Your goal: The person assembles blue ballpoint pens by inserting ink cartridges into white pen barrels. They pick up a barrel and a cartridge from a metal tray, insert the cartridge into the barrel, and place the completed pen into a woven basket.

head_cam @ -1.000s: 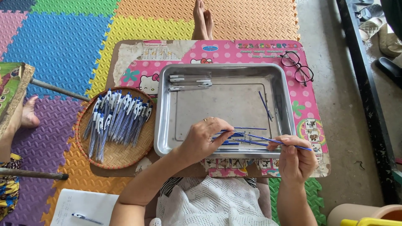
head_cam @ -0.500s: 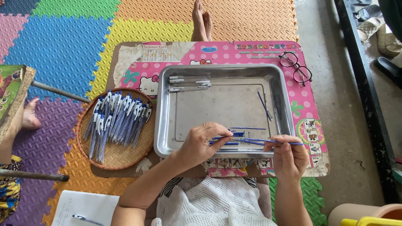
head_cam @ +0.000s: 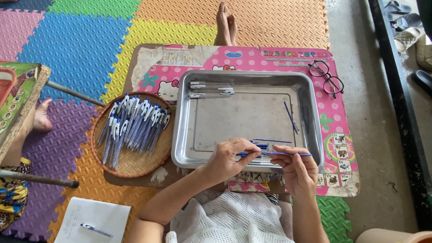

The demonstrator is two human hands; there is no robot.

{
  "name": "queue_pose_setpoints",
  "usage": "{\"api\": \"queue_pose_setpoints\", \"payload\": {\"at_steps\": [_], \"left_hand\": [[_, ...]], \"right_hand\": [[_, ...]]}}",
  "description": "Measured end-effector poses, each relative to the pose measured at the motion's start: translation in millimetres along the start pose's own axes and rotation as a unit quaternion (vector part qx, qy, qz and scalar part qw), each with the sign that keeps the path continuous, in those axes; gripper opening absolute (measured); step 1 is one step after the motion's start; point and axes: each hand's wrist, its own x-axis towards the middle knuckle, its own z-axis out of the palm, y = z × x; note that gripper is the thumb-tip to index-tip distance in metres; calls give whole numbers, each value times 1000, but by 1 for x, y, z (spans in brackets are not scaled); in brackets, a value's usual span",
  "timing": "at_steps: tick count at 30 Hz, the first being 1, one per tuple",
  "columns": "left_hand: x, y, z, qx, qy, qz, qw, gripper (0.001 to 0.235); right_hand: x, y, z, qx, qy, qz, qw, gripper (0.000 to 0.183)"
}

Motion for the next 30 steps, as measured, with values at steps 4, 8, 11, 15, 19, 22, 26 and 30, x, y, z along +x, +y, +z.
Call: {"api": "queue_pose_setpoints", "payload": {"at_steps": [4,8,11,15,19,22,26,30], "left_hand": [[-4,-13,6,50,-3,8,999,11],[1,-12,5,77,-13,29,997,12],[20,-11,-13,80,-23,53,995,15],[58,-67,-70,473,-43,51,879,16],[58,-240,-104,669,-37,85,738,6],[63,-260,-107,712,-19,108,694,8],[63,-243,-100,700,-26,99,707,11],[50,-143,-85,342,56,-44,937,35]], "right_hand": [[4,-4,10,36,-36,65,997,26],[3,4,0,50,-8,91,995,23],[6,15,-25,58,39,84,994,22],[17,18,-56,83,86,65,991,24],[14,19,-66,95,103,62,988,23],[14,19,-62,83,100,64,989,24],[12,20,-64,73,93,58,991,25],[12,22,-52,9,71,27,997,22]]}}
